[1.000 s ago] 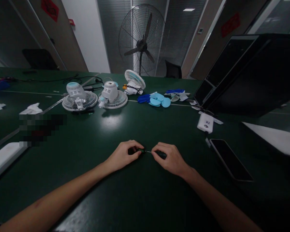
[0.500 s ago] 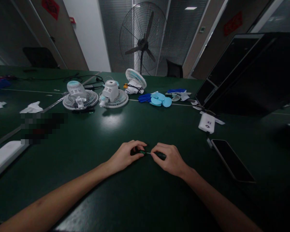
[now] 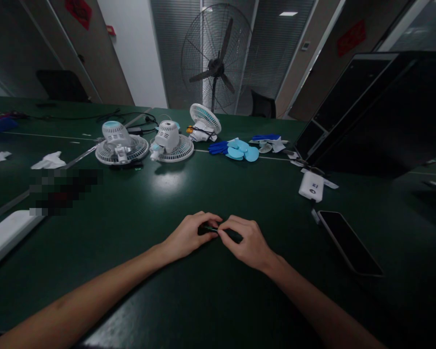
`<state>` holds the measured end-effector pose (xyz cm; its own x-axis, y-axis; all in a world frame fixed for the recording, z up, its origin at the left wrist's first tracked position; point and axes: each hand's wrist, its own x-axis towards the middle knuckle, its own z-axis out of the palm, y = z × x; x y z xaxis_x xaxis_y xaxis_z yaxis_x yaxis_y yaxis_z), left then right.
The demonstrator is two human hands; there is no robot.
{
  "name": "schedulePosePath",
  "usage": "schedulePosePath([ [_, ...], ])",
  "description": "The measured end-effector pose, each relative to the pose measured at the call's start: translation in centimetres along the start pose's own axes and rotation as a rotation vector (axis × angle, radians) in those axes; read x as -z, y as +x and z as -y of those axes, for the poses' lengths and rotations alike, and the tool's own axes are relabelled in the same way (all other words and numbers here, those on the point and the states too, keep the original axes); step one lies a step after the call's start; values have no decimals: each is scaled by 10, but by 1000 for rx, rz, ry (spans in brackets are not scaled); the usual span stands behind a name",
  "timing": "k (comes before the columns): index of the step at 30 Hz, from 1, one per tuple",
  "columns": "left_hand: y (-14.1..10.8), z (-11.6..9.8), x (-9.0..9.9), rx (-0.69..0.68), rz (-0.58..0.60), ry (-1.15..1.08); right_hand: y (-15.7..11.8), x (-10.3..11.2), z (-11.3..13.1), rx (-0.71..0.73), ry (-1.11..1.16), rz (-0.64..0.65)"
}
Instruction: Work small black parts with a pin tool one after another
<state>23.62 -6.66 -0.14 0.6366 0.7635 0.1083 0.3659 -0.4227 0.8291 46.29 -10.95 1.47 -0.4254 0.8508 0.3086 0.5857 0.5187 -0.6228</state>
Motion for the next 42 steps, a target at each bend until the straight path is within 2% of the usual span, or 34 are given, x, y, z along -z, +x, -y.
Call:
schedulePosePath([
  [4, 1, -2, 1, -1, 9, 17, 1, -3, 1, 18, 64, -71],
  [11, -4, -3, 6, -35, 30, 121, -5, 5, -18, -18, 12, -111],
  [17, -14, 11, 28, -57, 94, 78, -7, 13, -23, -71, 31, -152],
  [20, -16, 34, 55, -8, 60, 95, -8, 15, -24, -95, 52, -136],
  [24, -25, 79, 118, 108, -48, 116, -8, 13, -24, -94, 61, -125],
  [27, -42, 115, 173, 223, -226, 158, -8, 12, -24, -81, 61, -122],
  [30, -62, 141, 212, 310, -383, 172, -8, 13, -22, -75, 67, -117],
  [32, -72, 150, 225, 332, -437, 157, -8, 13, -22, -75, 75, -99],
  [34, -78, 153, 230, 337, -443, 174, -8, 13, -22, -73, 74, -86],
  [36, -81, 151, 233, 377, -443, 260, -8, 13, -22, -69, 67, -84],
  [40, -91, 149, 244, 556, -442, 470, -8, 13, -22, -65, 57, -92],
  [42, -98, 151, 250, 556, -409, 531, -8, 12, -22, -64, 64, -91],
])
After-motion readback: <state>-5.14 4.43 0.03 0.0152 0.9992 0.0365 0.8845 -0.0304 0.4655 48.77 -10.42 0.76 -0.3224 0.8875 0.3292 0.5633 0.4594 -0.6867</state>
